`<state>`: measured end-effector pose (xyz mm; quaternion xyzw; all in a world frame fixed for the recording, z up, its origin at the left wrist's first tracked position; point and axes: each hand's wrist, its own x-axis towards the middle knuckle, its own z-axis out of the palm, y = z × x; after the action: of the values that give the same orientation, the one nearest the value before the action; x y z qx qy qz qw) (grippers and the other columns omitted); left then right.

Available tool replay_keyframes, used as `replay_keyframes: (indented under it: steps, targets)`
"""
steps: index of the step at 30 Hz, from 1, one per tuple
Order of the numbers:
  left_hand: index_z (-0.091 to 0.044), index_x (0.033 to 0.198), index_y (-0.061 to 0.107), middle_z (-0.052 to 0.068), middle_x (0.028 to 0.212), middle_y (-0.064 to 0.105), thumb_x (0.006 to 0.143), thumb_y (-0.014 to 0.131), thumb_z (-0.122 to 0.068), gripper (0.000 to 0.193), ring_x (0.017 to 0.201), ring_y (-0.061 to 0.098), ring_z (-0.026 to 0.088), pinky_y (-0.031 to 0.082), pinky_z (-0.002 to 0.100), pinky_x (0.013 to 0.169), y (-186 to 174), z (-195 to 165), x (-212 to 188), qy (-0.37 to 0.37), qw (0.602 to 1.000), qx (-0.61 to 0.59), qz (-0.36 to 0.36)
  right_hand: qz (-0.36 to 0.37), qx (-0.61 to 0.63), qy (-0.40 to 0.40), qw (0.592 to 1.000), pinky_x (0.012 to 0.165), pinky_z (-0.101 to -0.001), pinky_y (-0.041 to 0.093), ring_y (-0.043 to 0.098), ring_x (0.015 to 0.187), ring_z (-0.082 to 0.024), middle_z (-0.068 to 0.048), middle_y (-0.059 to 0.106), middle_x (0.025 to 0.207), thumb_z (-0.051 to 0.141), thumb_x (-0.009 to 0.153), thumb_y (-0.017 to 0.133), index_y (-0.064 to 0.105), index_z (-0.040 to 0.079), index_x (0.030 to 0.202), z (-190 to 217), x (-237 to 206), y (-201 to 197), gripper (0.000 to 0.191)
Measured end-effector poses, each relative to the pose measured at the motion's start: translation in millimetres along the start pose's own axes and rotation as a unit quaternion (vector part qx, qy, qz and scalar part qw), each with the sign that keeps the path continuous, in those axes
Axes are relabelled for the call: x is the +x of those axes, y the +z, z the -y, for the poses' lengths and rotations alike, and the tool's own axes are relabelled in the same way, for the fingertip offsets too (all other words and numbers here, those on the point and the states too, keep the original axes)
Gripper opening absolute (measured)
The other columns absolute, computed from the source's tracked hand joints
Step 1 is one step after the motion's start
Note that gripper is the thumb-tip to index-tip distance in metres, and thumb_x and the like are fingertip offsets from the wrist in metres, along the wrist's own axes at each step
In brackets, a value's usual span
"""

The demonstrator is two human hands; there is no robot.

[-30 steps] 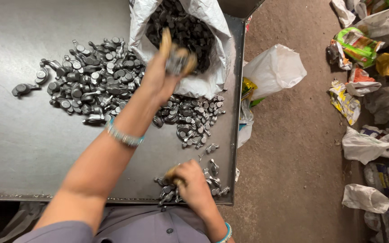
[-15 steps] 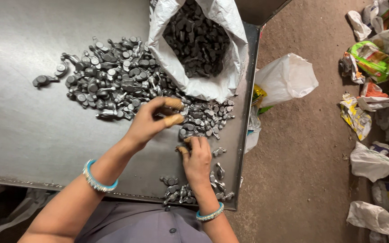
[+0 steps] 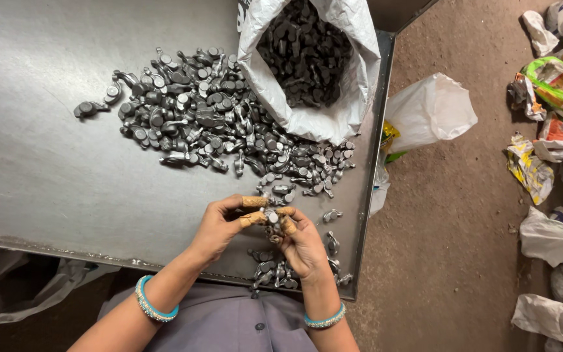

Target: The person stands at a metal table sorting small metal castings, picking items one at a time from a pile, turning them in their hands, and placing them into a large paper sack on the table. They occasionally gather handfuls of castings and drop them into the sack.

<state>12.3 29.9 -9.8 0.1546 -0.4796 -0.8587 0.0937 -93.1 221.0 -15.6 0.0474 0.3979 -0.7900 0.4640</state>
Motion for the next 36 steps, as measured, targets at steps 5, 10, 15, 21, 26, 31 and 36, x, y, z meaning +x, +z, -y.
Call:
replay_keyframes:
  steps: [5, 10, 15, 21, 26, 31, 36]
  targets:
    - [0.003, 0.11, 0.075, 0.003, 0.101, 0.074, 0.087, 0.077, -0.002, 0.024, 0.094, 0.067, 0.01, 0.056, 0.026, 0.086, 1, 8, 7, 0.006, 1.0, 0.021, -0.004, -0.025, -0.017, 0.039, 0.999, 0.061, -0.0257, 0.057, 0.071, 0.076, -0.014, -0.008, 0.075, 0.098, 0.021, 0.096, 0.069, 0.065, 0.0, 0.118, -3, -3, -6, 0.031]
    - [0.001, 0.104, 0.072, 0.004, 0.098, 0.071, 0.088, 0.078, -0.004, 0.017, 0.091, 0.065, 0.01, 0.054, 0.026, 0.08, -1, 8, 9, -0.017, 1.0, -0.023, 0.003, -0.014, -0.067, 0.002, 0.998, 0.061, -0.024, 0.056, 0.07, 0.071, -0.014, -0.01, 0.074, 0.09, 0.021, 0.099, 0.068, 0.065, -0.002, 0.116, -3, -5, 1, 0.029]
    - [-0.002, 0.103, 0.067, 0.012, 0.114, 0.073, 0.095, 0.069, -0.011, 0.012, 0.099, 0.07, 0.02, 0.059, 0.041, 0.091, -29, -18, 17, -0.054, 0.963, -0.261, -0.049, -0.159, -0.483, -0.212, 0.835, 0.059, -0.0263, 0.052, 0.066, 0.074, -0.014, -0.005, 0.075, 0.094, 0.009, 0.086, 0.079, 0.07, 0.002, 0.112, 5, 2, 41, 0.027]
    - [-0.005, 0.12, 0.063, 0.016, 0.121, 0.07, 0.097, 0.062, -0.009, 0.023, 0.107, 0.071, 0.028, 0.059, 0.05, 0.097, -48, -35, 26, -0.06, 0.931, -0.342, -0.115, -0.123, -0.758, -0.337, 0.545, 0.079, -0.0401, 0.054, 0.06, 0.095, -0.029, -0.009, 0.071, 0.102, 0.008, 0.075, 0.084, 0.068, 0.007, 0.112, 1, 22, 79, 0.041]
    - [-0.004, 0.123, 0.063, 0.016, 0.119, 0.071, 0.099, 0.06, -0.013, 0.027, 0.105, 0.071, 0.028, 0.059, 0.048, 0.093, -39, -20, 18, -0.099, 0.924, -0.352, -0.11, -0.106, -0.564, -0.281, 0.769, 0.082, -0.0337, 0.058, 0.068, 0.094, -0.022, -0.01, 0.071, 0.104, -0.008, 0.078, 0.074, 0.067, 0.004, 0.112, 5, 26, 46, 0.036]
    - [-0.005, 0.118, 0.064, 0.011, 0.111, 0.074, 0.1, 0.063, -0.02, 0.024, 0.097, 0.073, 0.022, 0.059, 0.038, 0.081, -26, -7, 14, -0.154, 0.951, -0.249, -0.095, -0.063, -0.11, -0.071, 0.989, 0.073, -0.0335, 0.059, 0.07, 0.089, -0.018, -0.011, 0.07, 0.104, 0.003, 0.09, 0.073, 0.063, 0.002, 0.117, 17, 7, 14, 0.028]
    - [-0.009, 0.107, 0.07, 0.006, 0.09, 0.074, 0.096, 0.06, -0.041, 0.035, 0.077, 0.07, 0.017, 0.057, 0.034, 0.061, 7, 10, 16, -0.288, 0.941, -0.165, -0.071, -0.051, -0.126, -0.033, 0.99, 0.079, -0.03, 0.058, 0.069, 0.091, -0.016, -0.01, 0.072, 0.108, 0.011, 0.093, 0.07, 0.066, -0.001, 0.118, 22, -14, 36, 0.028]
